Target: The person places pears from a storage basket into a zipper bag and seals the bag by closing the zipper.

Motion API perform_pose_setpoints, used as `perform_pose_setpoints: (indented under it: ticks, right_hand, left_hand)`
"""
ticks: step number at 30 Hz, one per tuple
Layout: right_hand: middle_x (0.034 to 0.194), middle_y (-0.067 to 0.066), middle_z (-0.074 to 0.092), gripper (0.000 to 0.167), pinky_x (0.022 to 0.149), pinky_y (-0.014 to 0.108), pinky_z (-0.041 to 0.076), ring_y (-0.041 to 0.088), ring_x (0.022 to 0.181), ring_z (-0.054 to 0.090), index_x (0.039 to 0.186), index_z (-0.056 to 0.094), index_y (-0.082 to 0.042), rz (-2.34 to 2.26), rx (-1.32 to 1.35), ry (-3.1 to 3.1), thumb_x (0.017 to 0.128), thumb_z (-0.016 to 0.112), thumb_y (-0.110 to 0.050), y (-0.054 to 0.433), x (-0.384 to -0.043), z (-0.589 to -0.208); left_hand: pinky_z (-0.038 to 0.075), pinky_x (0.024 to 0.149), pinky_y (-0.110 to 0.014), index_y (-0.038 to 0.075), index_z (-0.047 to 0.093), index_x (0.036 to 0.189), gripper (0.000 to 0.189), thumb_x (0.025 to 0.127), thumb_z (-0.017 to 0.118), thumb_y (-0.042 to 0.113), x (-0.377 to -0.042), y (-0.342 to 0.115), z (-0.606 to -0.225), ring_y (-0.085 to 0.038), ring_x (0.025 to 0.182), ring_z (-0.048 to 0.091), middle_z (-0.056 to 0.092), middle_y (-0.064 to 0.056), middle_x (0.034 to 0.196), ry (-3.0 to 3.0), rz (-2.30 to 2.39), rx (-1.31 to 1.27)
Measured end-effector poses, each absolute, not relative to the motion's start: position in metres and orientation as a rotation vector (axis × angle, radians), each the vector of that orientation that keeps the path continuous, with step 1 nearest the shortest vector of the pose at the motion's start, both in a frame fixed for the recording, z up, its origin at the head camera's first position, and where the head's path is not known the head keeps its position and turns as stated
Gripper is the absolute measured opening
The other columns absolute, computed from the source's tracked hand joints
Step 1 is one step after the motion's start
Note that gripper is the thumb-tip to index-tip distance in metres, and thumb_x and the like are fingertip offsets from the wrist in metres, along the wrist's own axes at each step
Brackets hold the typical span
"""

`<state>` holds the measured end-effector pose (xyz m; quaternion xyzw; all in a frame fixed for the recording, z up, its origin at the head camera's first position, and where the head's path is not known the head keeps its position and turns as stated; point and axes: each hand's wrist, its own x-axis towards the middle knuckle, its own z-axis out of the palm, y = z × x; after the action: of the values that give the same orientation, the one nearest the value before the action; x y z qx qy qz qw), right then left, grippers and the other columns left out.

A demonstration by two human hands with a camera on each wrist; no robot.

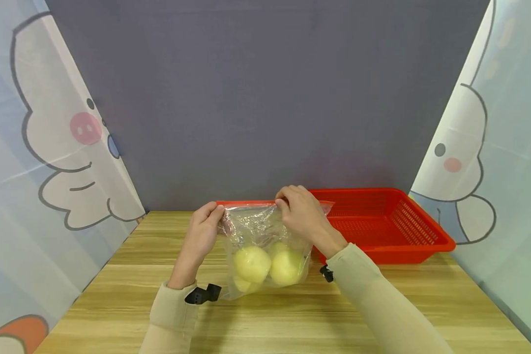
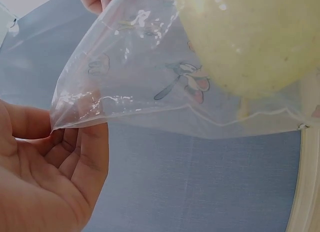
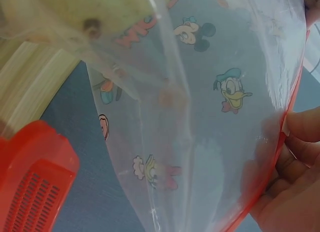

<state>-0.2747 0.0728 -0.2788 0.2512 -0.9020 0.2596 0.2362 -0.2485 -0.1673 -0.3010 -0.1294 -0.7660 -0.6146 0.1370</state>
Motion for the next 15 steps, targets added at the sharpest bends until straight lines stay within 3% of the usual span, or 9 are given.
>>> perform_pose_setpoints:
  ticks: [15]
  right_hand:
    - [0.097, 0.003, 0.067, 0.014, 0.081, 0.036, 0.05, 0.023, 0.091, 0.056, 0.101, 0.07, -0.008, 0.728, 0.66, -2.482, 0.103, 0.059, -0.015, 0.0792, -0.2773, -0.2832]
  left_hand:
    - [0.057, 0.061, -0.033, -0.004, 0.057, 0.087, 0.03, 0.109, 0.043, 0.012, -0.25, -0.1684, -0.303, -0.023, 0.062, 0.062, 0.06, -0.013, 0.072, -2.223, -1.746, -0.361]
